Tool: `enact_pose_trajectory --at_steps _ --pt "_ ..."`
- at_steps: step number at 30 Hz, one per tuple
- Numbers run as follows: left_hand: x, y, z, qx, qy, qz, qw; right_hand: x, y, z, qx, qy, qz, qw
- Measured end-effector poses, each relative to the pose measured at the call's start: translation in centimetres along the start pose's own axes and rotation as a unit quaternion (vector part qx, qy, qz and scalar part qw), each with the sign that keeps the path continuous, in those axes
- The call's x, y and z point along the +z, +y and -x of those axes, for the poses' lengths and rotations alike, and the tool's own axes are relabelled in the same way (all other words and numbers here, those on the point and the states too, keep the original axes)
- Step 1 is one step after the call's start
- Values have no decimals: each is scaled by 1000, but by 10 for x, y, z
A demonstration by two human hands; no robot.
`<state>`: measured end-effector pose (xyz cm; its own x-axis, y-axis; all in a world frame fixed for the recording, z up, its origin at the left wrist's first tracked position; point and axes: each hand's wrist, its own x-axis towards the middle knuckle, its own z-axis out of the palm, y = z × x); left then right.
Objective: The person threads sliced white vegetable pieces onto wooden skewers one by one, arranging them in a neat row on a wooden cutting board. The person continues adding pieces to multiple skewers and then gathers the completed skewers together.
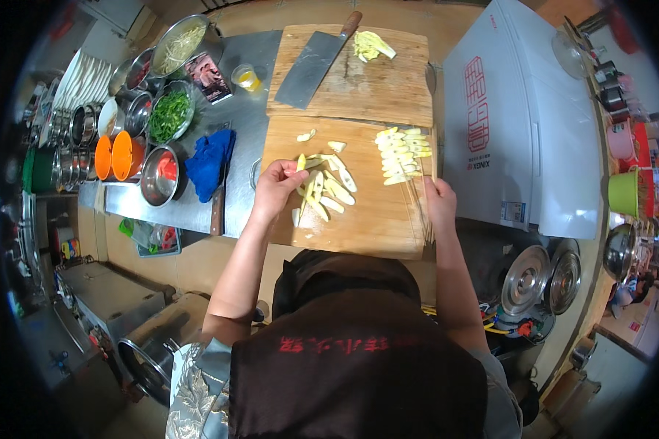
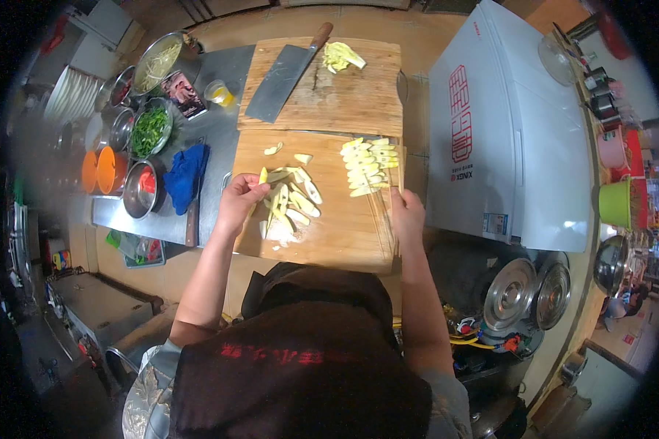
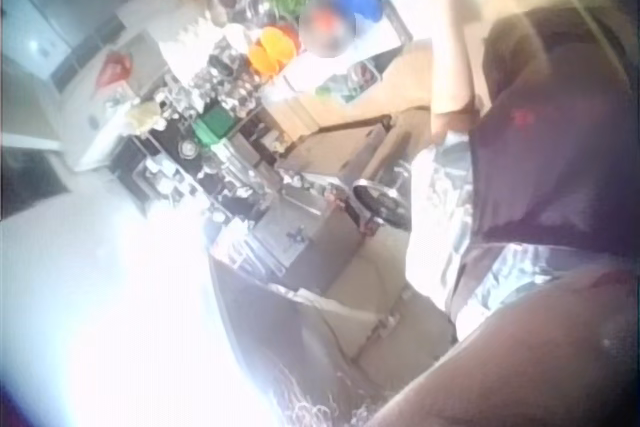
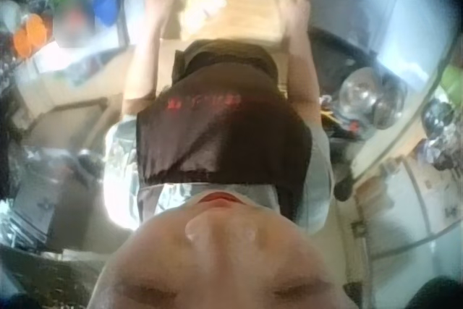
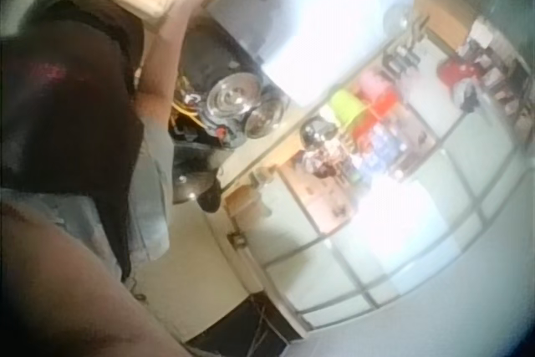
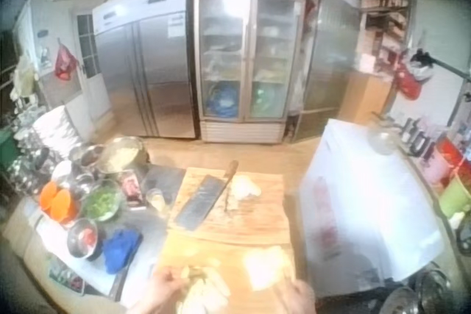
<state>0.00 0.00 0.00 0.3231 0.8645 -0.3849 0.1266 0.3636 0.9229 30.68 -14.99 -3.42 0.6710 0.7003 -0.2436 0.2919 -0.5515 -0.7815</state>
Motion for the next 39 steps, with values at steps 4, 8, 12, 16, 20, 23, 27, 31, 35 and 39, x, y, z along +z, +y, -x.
enact_pose_trajectory --at_steps 4,8,12,16,20,23,27,31,35,39 --pt "-23 -6 -4 4 36 -55 998 -1 -12 5 -4 47 2 999" --pt "-30 -5 -2 30 62 -347 935 -19 -37 29 9 76 -130 989" --pt "-17 -2 7 249 142 -458 841 -33 -70 59 -3 7 -185 983" --pt "3 -2 11 184 80 -465 862 -15 -92 91 6 -115 -224 968" --pt "14 -6 8 189 47 -471 860 4 -103 111 71 -199 -233 949" --pt "13 -10 10 253 60 -484 835 10 -105 120 77 -260 -240 932" --pt "14 -15 13 299 86 -498 809 8 -105 125 77 -313 -223 920" --pt "19 -12 12 285 76 -534 792 10 -107 126 104 -345 -209 909" --pt "19 -6 17 265 53 -506 819 7 -112 129 85 -345 -261 897" --pt "15 -2 20 137 69 -399 904 -1 -118 133 56 -332 -249 908"
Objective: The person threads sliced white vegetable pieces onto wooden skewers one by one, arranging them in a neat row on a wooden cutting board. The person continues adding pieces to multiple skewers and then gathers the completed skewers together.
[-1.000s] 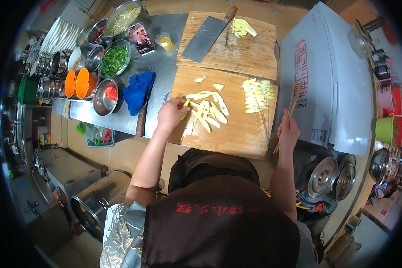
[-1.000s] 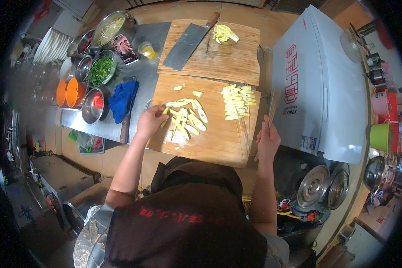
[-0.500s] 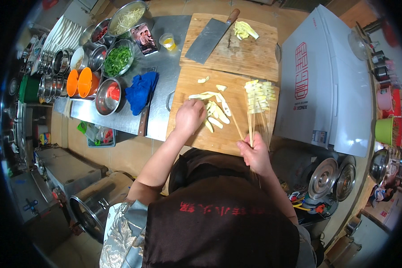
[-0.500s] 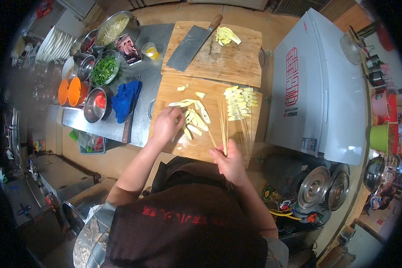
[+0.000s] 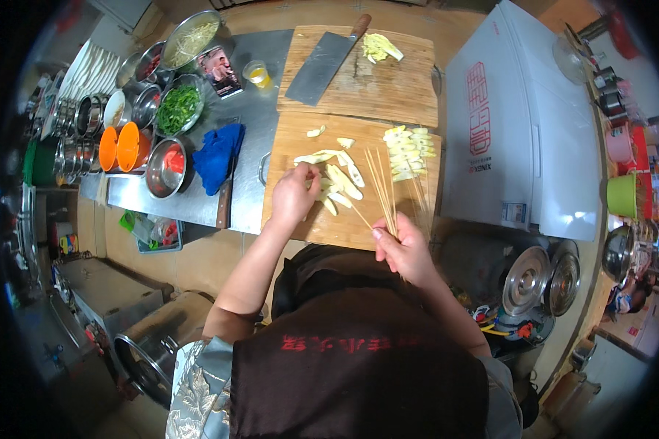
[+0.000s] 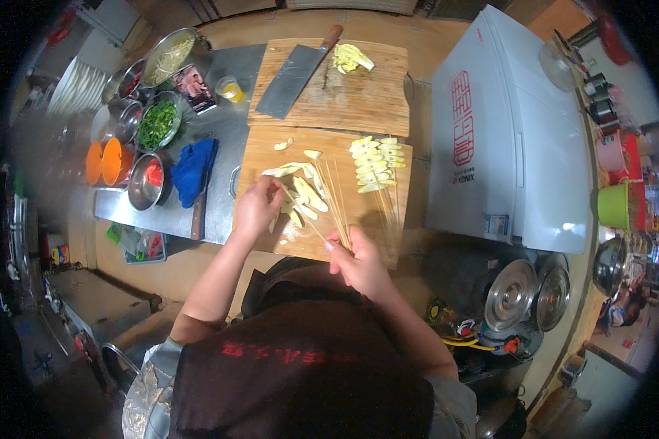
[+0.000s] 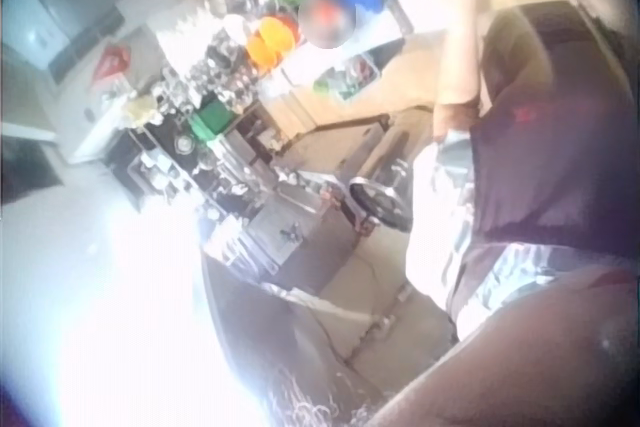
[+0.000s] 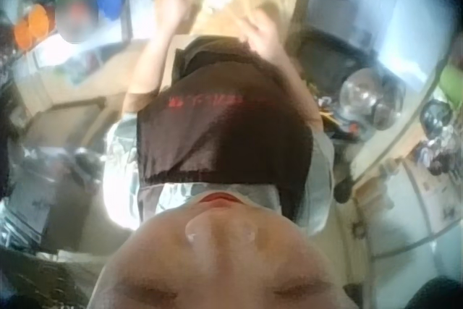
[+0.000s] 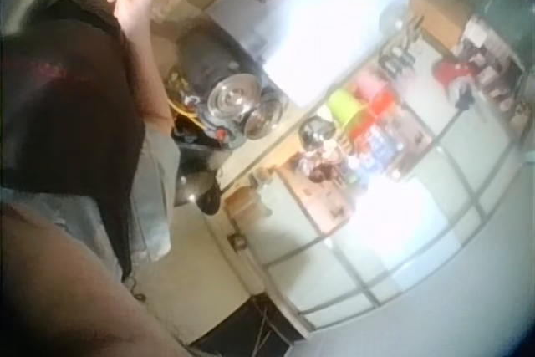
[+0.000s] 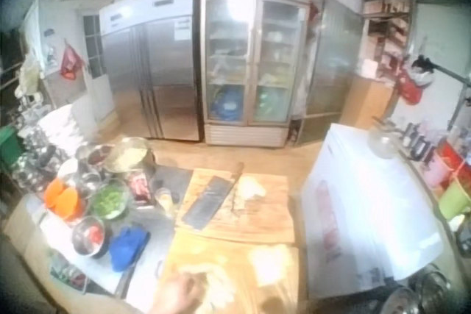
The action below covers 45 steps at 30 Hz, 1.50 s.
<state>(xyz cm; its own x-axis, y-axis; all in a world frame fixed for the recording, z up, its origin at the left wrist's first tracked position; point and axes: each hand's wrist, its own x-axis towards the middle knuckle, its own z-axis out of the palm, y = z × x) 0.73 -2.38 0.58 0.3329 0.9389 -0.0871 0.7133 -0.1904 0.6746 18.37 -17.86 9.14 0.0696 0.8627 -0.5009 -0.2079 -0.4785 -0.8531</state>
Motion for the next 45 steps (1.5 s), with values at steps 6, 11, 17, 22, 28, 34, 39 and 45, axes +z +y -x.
enact_pose_trajectory --at_steps 6,11,17,22,28,34,39,45 --pt "2 -11 4 185 -13 -77 980 -1 -3 -2 10 29 27 999" --pt "8 -16 5 119 6 -78 990 -1 -3 0 6 11 42 999" --pt "-6 3 4 -114 -97 388 910 1 -16 7 6 6 51 999" --pt "-30 22 13 -258 -158 665 682 3 -21 11 -15 0 55 998" --pt "-38 35 19 -258 -158 678 670 4 -19 9 -39 -6 65 997" --pt "-37 39 26 -193 -144 619 747 5 -22 15 -32 -1 75 997" --pt "-36 40 33 -177 -180 609 752 8 -16 16 -32 -1 62 998" --pt "-6 49 51 -177 -244 551 778 5 -1 -1 -39 24 61 997"
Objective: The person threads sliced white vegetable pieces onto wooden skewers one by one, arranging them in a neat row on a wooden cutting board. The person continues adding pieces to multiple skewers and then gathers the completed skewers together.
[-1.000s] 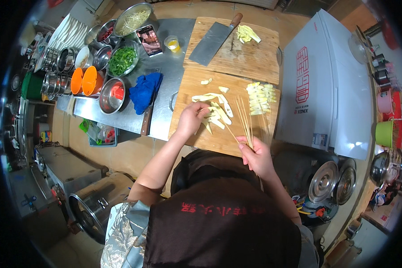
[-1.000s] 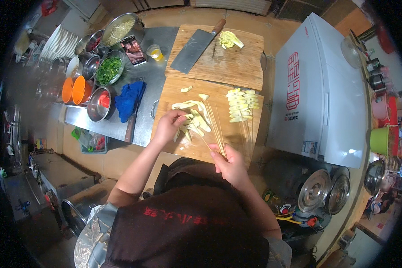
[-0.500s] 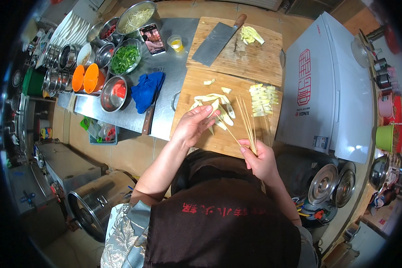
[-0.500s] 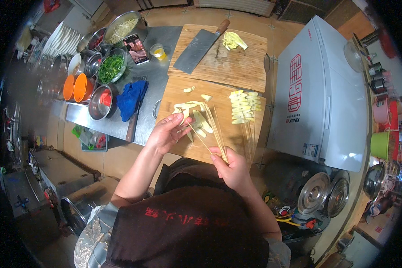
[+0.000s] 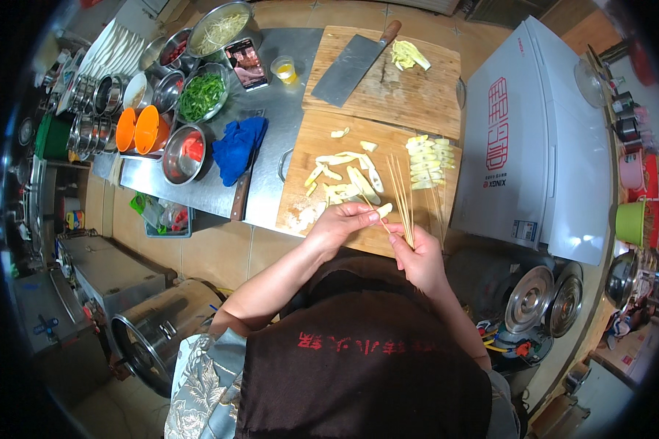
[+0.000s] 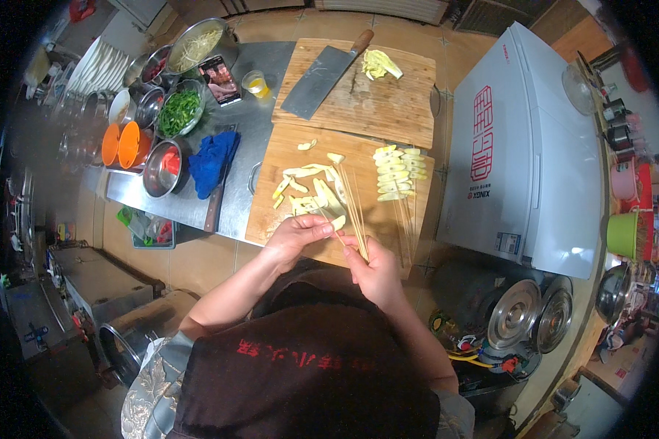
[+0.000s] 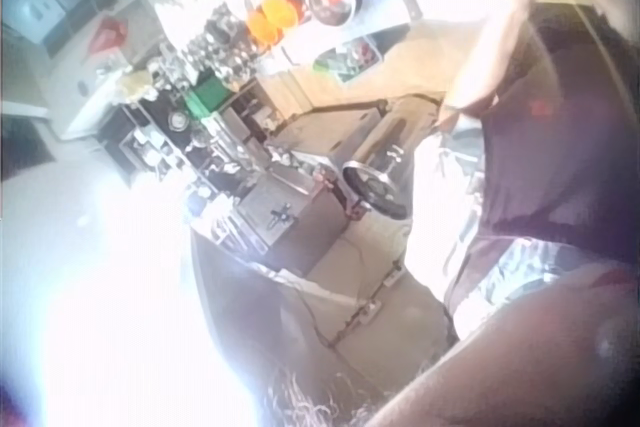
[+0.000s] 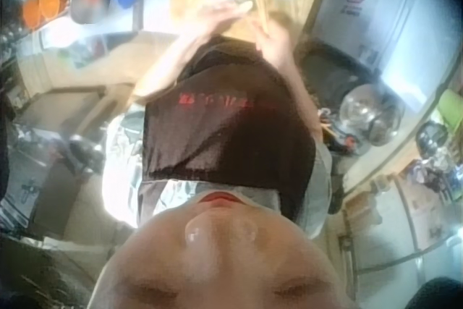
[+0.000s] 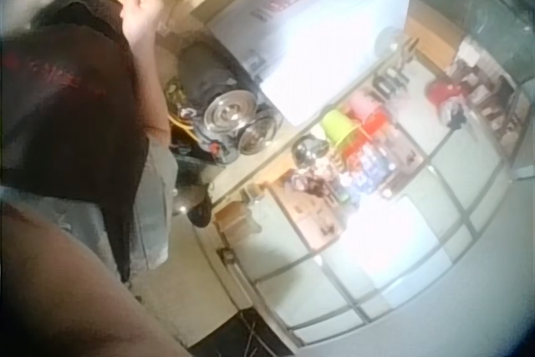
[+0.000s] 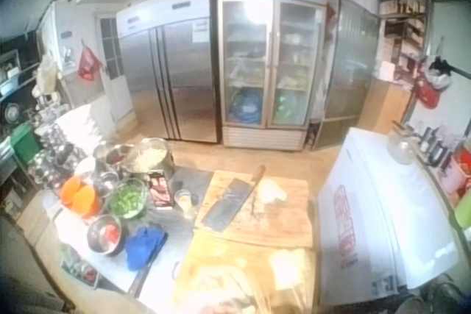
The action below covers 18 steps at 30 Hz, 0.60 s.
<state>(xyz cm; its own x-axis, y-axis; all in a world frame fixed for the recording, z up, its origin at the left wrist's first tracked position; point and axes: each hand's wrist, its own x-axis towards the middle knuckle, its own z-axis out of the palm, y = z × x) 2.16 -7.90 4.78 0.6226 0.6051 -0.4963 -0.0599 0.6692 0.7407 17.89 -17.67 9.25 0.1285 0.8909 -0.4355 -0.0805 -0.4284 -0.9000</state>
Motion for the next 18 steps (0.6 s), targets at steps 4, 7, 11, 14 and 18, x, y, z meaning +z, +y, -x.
enact_pose_trajectory --at_steps 4,7,11,14,18 --pt "-21 -3 -38 182 86 -363 910 -6 10 -7 34 80 -12 996" --pt "-44 0 -68 356 152 -642 662 -15 12 -7 22 82 -17 996" --pt "-61 2 -77 320 111 -717 610 -16 15 -2 11 77 2 997" --pt "-60 10 -68 259 89 -665 695 -16 12 1 8 47 -1 999" --pt "-42 20 -47 98 71 -243 962 -17 -2 14 34 9 21 999"
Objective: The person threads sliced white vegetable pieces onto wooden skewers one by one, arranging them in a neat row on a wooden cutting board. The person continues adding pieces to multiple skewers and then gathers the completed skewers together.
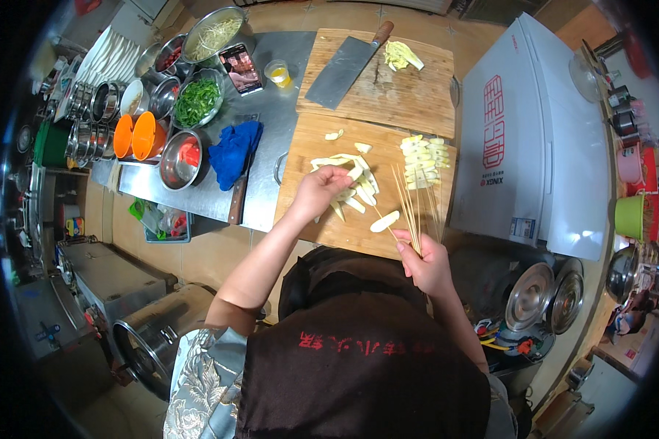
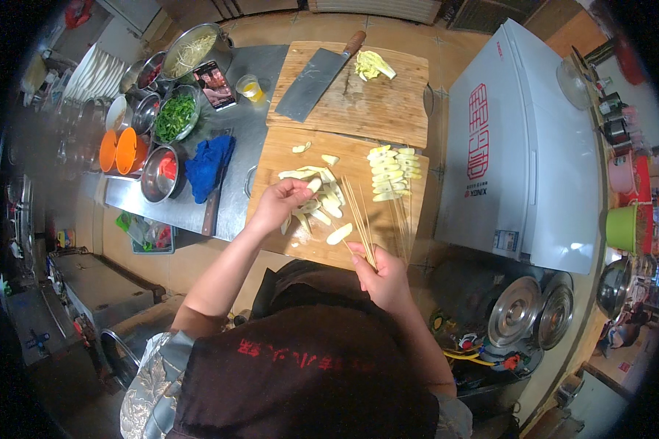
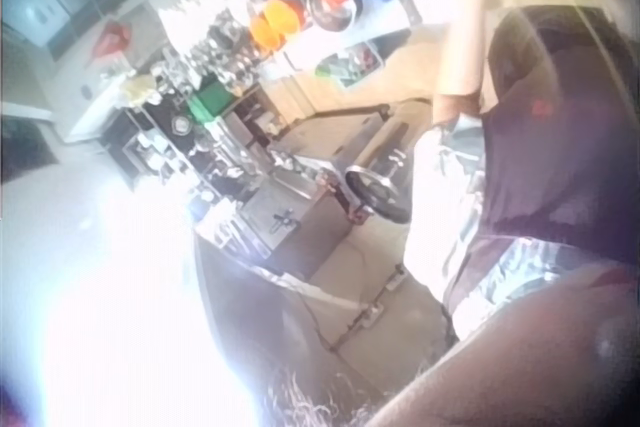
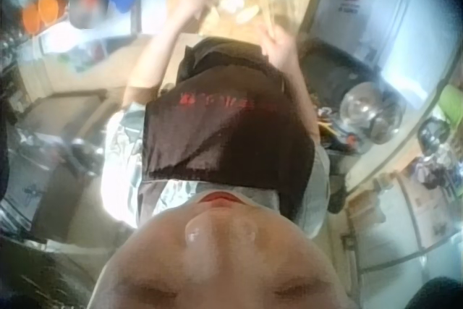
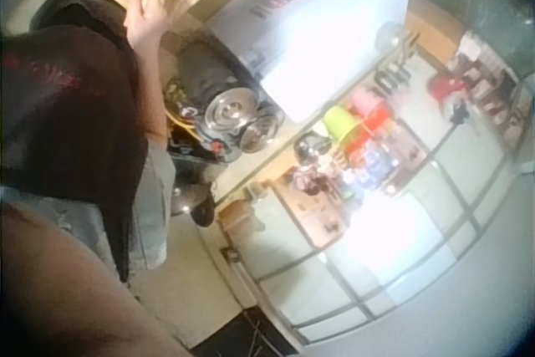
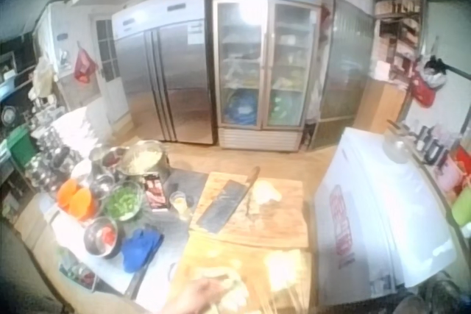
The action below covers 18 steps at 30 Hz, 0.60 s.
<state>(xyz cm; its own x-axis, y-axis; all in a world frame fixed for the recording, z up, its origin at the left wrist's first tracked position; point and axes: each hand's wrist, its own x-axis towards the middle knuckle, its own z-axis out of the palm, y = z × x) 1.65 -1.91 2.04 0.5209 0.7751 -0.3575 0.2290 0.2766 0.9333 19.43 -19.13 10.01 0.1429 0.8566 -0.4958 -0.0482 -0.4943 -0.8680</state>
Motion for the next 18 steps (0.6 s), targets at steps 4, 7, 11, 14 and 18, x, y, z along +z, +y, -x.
enact_pose_trajectory --at_steps 4,7,11,14,18 --pt "4 20 20 -93 -22 290 952 2 -13 5 -7 -17 -10 1000" --pt "3 29 27 -107 -31 351 930 4 -18 4 -14 -18 -1 1000" --pt "1 32 32 -106 -42 374 920 6 -20 2 -9 -21 9 1000" --pt "2 33 33 -98 -31 370 923 7 -21 3 -5 -23 15 1000" --pt "2 35 34 -85 -26 332 939 7 -23 4 -13 -16 15 1000"
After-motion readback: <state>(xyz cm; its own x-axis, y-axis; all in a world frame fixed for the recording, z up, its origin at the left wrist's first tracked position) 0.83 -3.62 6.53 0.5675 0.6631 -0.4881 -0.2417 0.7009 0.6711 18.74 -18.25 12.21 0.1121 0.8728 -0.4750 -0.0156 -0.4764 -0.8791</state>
